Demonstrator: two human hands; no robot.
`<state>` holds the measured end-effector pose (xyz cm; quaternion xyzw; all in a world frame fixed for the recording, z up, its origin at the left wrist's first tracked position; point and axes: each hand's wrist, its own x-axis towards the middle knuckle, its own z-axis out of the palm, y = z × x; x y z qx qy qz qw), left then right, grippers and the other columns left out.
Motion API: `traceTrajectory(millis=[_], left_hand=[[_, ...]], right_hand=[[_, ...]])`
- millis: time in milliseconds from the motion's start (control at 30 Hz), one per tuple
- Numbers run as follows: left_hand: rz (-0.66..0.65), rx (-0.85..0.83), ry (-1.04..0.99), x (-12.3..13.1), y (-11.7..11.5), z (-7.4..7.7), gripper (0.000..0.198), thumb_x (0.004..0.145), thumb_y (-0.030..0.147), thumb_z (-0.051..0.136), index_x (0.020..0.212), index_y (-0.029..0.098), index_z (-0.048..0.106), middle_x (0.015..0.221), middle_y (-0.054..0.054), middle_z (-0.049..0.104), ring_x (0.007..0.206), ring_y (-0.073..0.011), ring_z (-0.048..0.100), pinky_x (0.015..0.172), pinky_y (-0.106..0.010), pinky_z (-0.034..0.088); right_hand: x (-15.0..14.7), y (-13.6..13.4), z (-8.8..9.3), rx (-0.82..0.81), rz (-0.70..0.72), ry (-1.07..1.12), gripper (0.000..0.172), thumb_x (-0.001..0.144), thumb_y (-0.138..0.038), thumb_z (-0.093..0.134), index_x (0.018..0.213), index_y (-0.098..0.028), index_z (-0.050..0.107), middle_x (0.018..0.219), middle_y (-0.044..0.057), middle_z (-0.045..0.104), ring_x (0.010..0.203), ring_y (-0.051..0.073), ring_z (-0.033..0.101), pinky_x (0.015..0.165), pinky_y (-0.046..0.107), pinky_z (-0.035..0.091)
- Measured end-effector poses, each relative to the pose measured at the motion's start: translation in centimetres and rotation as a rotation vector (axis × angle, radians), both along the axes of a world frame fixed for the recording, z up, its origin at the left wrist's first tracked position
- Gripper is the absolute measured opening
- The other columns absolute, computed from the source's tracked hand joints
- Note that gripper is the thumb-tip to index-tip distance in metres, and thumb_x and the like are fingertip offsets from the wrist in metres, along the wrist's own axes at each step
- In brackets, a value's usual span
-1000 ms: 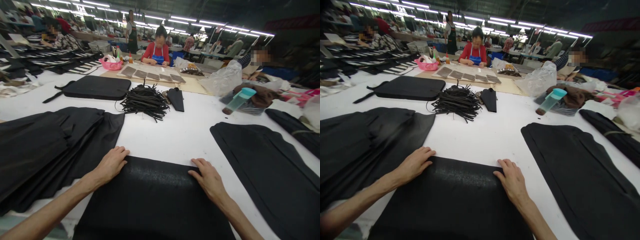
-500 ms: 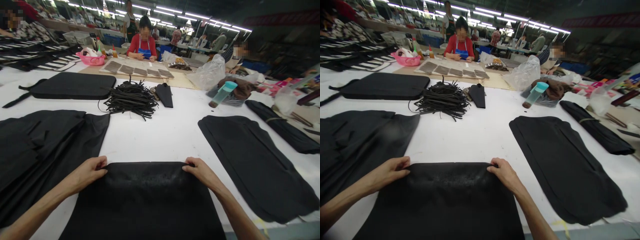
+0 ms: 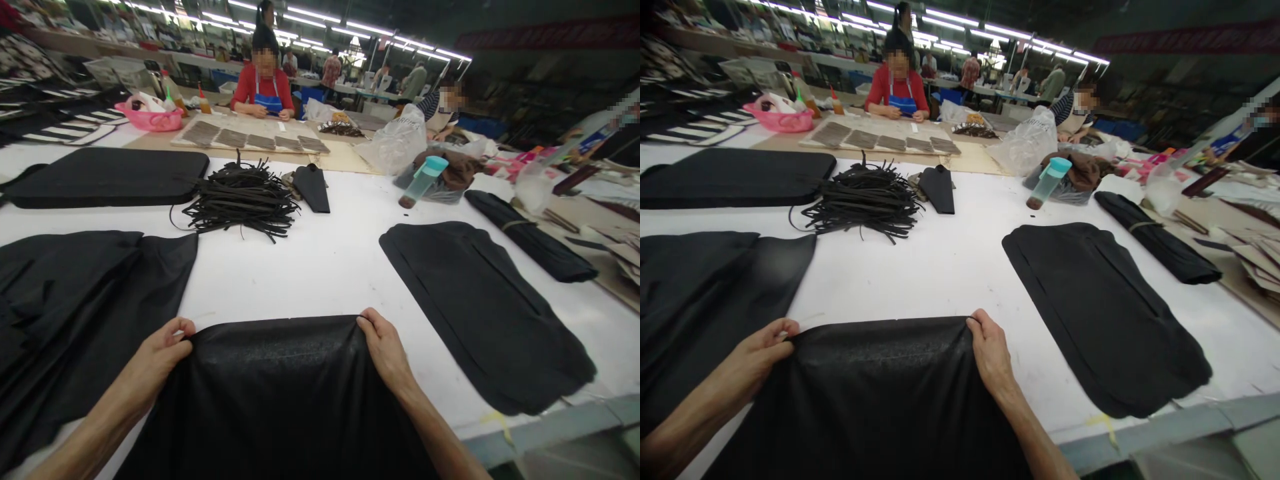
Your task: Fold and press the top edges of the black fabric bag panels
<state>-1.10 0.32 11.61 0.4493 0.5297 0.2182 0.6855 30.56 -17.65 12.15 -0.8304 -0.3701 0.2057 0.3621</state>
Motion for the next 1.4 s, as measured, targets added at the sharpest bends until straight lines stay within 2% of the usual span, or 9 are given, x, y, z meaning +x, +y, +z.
traceTrajectory(millis=[167, 267, 500, 633, 767, 900, 1033, 1200, 1400], left_hand=[[0.149, -0.001, -0.031, 1.3, -1.2, 1.0, 0.039, 0.049, 0.023, 0.065, 0.083, 0.023, 0.045, 0.053, 0.008, 0.049, 0.045, -0.0120, 0.048, 0.041, -0.019, 0.036], [0.142, -0.024, -0.063, 1.4, -1.3, 1.1, 0.040, 0.051, 0.024, 0.065, 0.086, 0.023, 0.045, 0.057, 0.008, 0.053, 0.047, -0.0120, 0.049, 0.045, -0.020, 0.038], [-0.040, 0.058, -0.071, 1.3, -0.6, 1.6, 0.021, 0.064, 0.023, 0.056, 0.084, 0.019, 0.052, 0.066, 0.004, 0.056, 0.059, -0.0125, 0.051, 0.053, -0.020, 0.038], [-0.302, 0.158, -0.071, 1.7, -0.4, 2.8, 0.016, 0.073, 0.030, 0.057, 0.081, 0.016, 0.058, 0.078, 0.001, 0.060, 0.073, -0.0155, 0.054, 0.065, -0.022, 0.041], [-0.520, 0.057, 0.010, 2.0, -0.1, 3.4, 0.021, 0.065, 0.029, 0.066, 0.080, 0.014, 0.063, 0.073, -0.001, 0.064, 0.067, -0.0191, 0.058, 0.059, -0.025, 0.042], [-0.456, 0.050, 0.034, 2.3, -0.3, 2.7, 0.018, 0.066, 0.031, 0.064, 0.072, 0.014, 0.065, 0.063, -0.001, 0.064, 0.056, -0.0170, 0.057, 0.052, -0.024, 0.040], [-0.323, 0.151, -0.002, 2.7, -1.2, 2.1, 0.023, 0.069, 0.036, 0.062, 0.073, 0.014, 0.066, 0.066, -0.002, 0.064, 0.059, -0.0175, 0.057, 0.055, -0.024, 0.041], [-0.226, 0.252, 0.003, 3.0, -1.7, 2.3, 0.028, 0.070, 0.041, 0.061, 0.078, 0.014, 0.067, 0.069, -0.003, 0.064, 0.068, -0.0204, 0.058, 0.062, -0.027, 0.044], [-0.312, 0.262, 0.153, 2.6, -1.1, 2.4, 0.035, 0.071, 0.048, 0.059, 0.074, 0.014, 0.065, 0.066, -0.001, 0.063, 0.061, -0.0185, 0.056, 0.057, -0.026, 0.042]], right_hand=[[-0.4, -0.2, -0.1, 0.069, -0.051, -0.016, 0.023, 0.084, -0.038, 0.040, 0.069, -0.022, 0.046, 0.063, -0.004, 0.047, 0.066, 0.016, 0.046, 0.064, 0.027, 0.034], [0.0, -0.3, -0.2, 0.005, -0.041, -0.040, 0.023, 0.084, -0.038, 0.038, 0.070, -0.023, 0.047, 0.063, -0.003, 0.049, 0.066, 0.017, 0.048, 0.064, 0.028, 0.035], [1.4, 1.6, 2.3, -0.258, 0.334, -0.031, 0.021, 0.084, -0.042, 0.043, 0.087, -0.024, 0.055, 0.085, 0.001, 0.062, 0.082, 0.021, 0.055, 0.073, 0.031, 0.037], [0.3, 3.6, 4.0, -0.475, 0.484, -0.251, 0.026, 0.076, -0.040, 0.060, 0.095, -0.022, 0.058, 0.095, 0.006, 0.064, 0.092, 0.027, 0.055, 0.077, 0.034, 0.036], [-2.7, 5.4, 3.8, -0.447, 0.621, -0.259, 0.021, 0.078, -0.037, 0.059, 0.094, -0.022, 0.058, 0.095, 0.006, 0.064, 0.089, 0.024, 0.056, 0.074, 0.031, 0.037], [-5.6, 6.3, 2.3, -0.356, 0.618, -0.273, 0.011, 0.080, -0.033, 0.058, 0.082, -0.022, 0.057, 0.077, 0.001, 0.064, 0.075, 0.019, 0.057, 0.063, 0.027, 0.035], [-6.4, 6.9, 1.7, -0.244, 0.596, -0.327, 0.020, 0.086, -0.032, 0.050, 0.070, -0.023, 0.058, 0.064, -0.002, 0.060, 0.065, 0.015, 0.055, 0.059, 0.025, 0.032], [-5.6, 7.9, 2.4, -0.163, 0.570, -0.394, 0.018, 0.087, -0.032, 0.049, 0.074, -0.023, 0.059, 0.065, -0.003, 0.060, 0.065, 0.015, 0.055, 0.060, 0.025, 0.032], [-1.9, 6.5, 3.3, -0.281, 0.692, -0.273, 0.015, 0.083, -0.036, 0.052, 0.080, -0.024, 0.062, 0.070, -0.003, 0.061, 0.069, 0.015, 0.054, 0.063, 0.025, 0.034]])
